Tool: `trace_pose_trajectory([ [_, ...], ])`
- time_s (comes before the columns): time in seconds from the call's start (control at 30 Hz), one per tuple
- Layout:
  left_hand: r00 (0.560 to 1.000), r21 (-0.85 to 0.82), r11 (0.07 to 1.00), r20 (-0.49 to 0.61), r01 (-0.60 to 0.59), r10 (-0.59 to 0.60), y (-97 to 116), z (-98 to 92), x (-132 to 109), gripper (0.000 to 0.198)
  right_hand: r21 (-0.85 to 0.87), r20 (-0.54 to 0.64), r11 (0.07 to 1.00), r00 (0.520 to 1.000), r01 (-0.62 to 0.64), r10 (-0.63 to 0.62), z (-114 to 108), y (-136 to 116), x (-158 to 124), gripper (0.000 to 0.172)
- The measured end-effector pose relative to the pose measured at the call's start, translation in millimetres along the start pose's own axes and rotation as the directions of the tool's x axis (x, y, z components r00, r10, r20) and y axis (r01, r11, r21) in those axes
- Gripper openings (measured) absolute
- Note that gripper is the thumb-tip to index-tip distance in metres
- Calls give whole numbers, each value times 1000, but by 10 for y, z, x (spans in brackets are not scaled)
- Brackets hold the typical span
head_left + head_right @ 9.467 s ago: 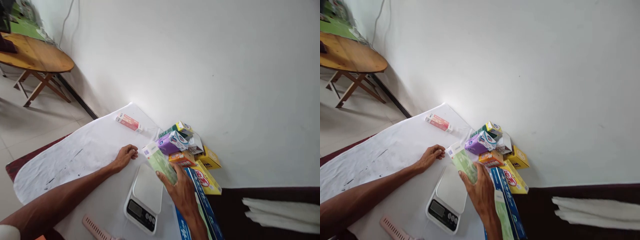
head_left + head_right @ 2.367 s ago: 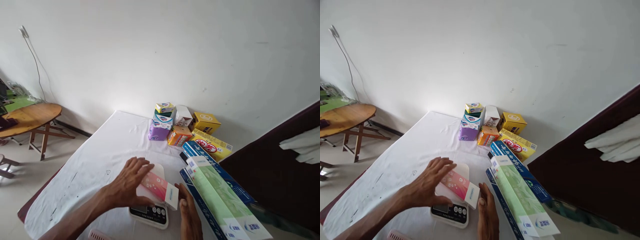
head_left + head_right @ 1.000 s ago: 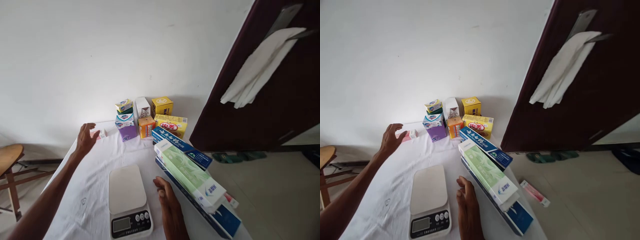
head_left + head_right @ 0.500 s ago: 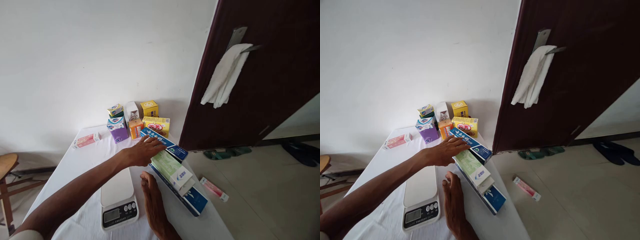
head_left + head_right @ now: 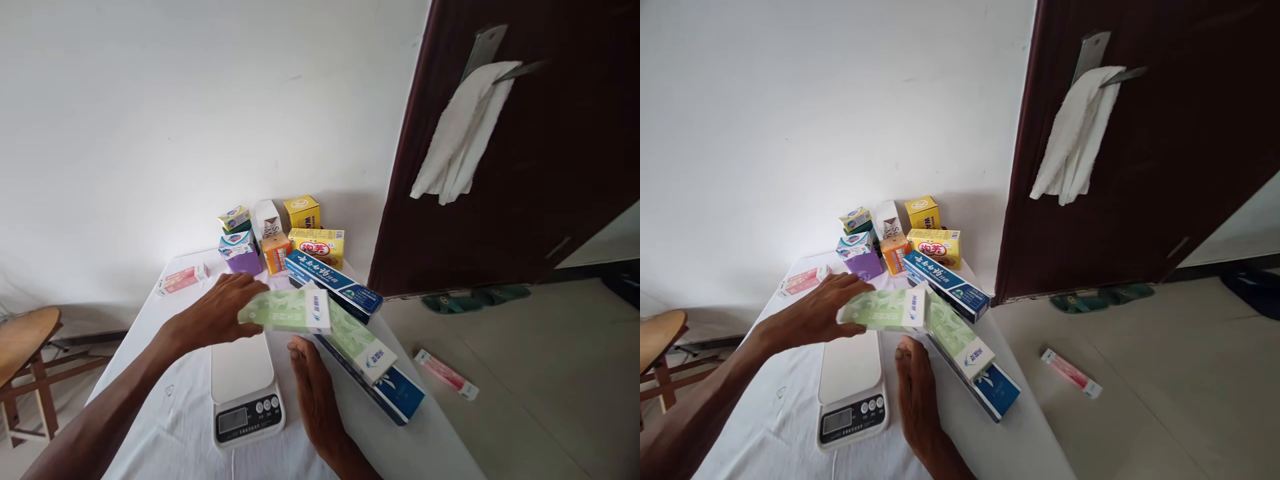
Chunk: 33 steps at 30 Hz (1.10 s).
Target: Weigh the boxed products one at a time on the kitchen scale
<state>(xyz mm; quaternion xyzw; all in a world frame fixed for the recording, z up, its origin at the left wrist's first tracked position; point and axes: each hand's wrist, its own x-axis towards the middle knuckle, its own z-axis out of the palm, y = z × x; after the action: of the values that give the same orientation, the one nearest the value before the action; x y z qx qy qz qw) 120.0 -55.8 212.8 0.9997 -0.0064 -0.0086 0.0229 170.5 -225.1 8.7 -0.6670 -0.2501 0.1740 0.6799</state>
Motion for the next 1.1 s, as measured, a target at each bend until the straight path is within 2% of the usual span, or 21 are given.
trace_pose_trajectory([
  [0.07,994,-11,994,19,106,-106,-86,71,-301,52,5,-8,1000,1000,-3,3,-13,-25,8,40],
  [0.17,963,-42,966,100,254,-249,-161,269,-650,49,-14,-13,1000,1000,-5,5,-24,-41,19,42],
  [0.3,934,-92,937,162,336,-319,-184,559,-881,52,-34,6,999,1000,-25,26,-33,-50,18,43],
  [0.4,932,-107,934,163,342,-323,-193,718,-929,54,-40,6,998,999,-41,41,-41,-77,16,44],
  [0.5,937,-114,935,141,335,-319,-201,791,-947,58,-44,15,998,999,-50,50,-45,-105,21,47],
  [0.67,933,-149,921,69,360,-354,-169,690,-990,95,-86,17,990,993,-114,115,-57,-93,35,53],
  [0.77,939,-167,925,8,340,-344,-128,633,-980,104,-109,26,984,989,-143,147,-77,-50,49,57],
  [0.9,957,-166,943,26,288,-288,-92,747,-918,100,-127,60,977,982,-170,179,-110,12,71,59],
  [1.0,956,-164,942,74,293,-284,-103,861,-928,78,-138,71,975,980,-174,184,-139,42,72,58],
  [1.1,948,-189,929,95,317,-304,-252,850,-1050,64,-142,87,978,982,-154,167,-170,76,71,55],
])
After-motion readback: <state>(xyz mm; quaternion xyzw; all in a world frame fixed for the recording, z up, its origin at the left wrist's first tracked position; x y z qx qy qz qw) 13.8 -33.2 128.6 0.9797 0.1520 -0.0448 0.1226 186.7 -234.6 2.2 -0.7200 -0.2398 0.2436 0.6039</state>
